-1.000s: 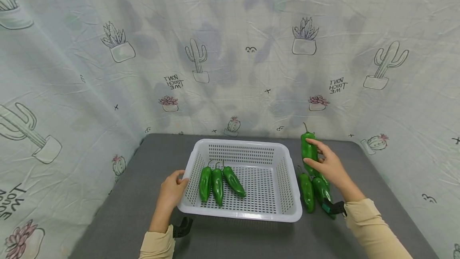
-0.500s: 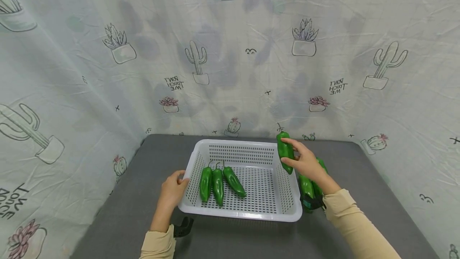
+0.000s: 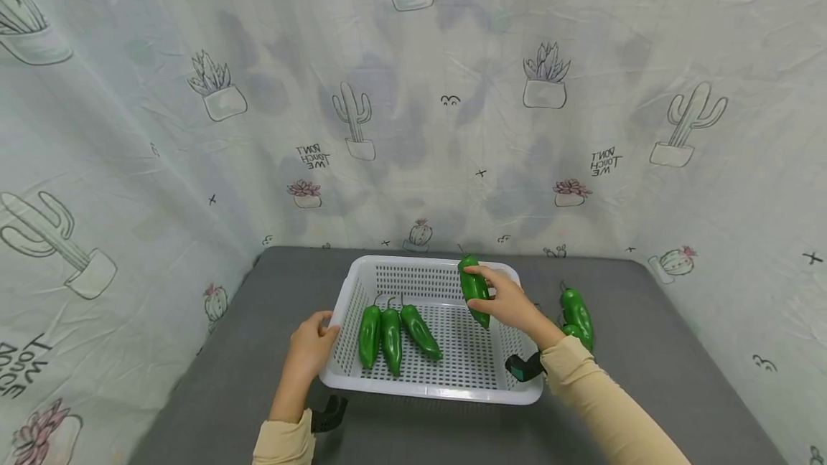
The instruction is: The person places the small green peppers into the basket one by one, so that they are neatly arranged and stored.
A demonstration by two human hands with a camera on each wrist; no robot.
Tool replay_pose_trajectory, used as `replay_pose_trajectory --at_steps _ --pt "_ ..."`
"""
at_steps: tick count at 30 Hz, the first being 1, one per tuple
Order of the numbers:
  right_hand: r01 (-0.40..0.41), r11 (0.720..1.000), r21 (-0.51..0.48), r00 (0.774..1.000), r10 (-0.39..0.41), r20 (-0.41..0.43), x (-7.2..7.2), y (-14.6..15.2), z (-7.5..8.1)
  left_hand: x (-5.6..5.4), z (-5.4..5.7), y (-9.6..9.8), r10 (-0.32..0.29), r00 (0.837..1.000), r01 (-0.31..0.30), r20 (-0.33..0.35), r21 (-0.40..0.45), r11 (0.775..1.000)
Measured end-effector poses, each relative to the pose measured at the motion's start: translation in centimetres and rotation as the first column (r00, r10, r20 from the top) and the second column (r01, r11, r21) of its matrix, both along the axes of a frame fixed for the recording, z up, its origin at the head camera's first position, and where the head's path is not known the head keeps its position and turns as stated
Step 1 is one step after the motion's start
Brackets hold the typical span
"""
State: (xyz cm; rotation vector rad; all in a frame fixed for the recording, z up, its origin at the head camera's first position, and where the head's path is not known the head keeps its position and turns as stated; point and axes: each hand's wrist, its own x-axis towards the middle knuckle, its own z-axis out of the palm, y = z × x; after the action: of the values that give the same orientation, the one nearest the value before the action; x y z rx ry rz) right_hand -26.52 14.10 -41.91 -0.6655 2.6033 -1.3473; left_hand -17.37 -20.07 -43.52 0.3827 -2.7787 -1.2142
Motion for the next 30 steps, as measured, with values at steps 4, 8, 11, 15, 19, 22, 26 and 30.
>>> replay_pose_trajectory --at_steps 4,8,11,15,19,22,26,30 --pt "-0.020 0.999 0.038 1.000 0.020 0.013 -0.1 -1.3 -0.6 0.0 -0.1 -0.1 0.002 1.000 -0.002 0.012 0.003 1.000" --pt "-0.017 0.993 0.120 1.000 0.016 0.007 -0.2 -2.6 -1.1 0.0 -0.2 -0.1 0.004 1.000 -0.004 0.018 0.004 1.000" --pt "-0.022 0.985 0.169 1.000 0.021 0.009 -0.3 -3.5 -1.5 0.0 -0.1 -0.1 0.006 1.000 -0.006 0.019 0.006 1.000" --pt "-0.050 0.981 0.187 0.998 0.043 0.040 -0.2 -4.4 -1.8 0.0 0.0 0.0 0.007 1.000 -0.007 0.019 0.006 1.000" --pt "-0.078 0.977 0.199 0.996 0.068 0.058 -0.1 -5.1 -2.4 0.0 -0.1 0.0 0.006 1.000 -0.006 0.016 0.007 1.000" --pt "-0.093 0.967 0.236 0.995 0.084 0.050 -0.2 -5.4 -2.9 -0.1 -0.1 0.0 0.005 1.000 -0.005 0.012 0.011 1.000" --pt "-0.111 0.948 0.298 0.993 0.098 0.059 -0.3 -5.8 -3.2 -0.1 -0.3 0.0 0.009 1.000 -0.009 0.003 0.016 1.000" --pt "-0.134 0.933 0.333 0.990 0.114 0.081 -0.4 -6.3 -3.5 -0.1 -0.2 0.0 0.011 1.000 -0.011 0.000 0.020 1.000"
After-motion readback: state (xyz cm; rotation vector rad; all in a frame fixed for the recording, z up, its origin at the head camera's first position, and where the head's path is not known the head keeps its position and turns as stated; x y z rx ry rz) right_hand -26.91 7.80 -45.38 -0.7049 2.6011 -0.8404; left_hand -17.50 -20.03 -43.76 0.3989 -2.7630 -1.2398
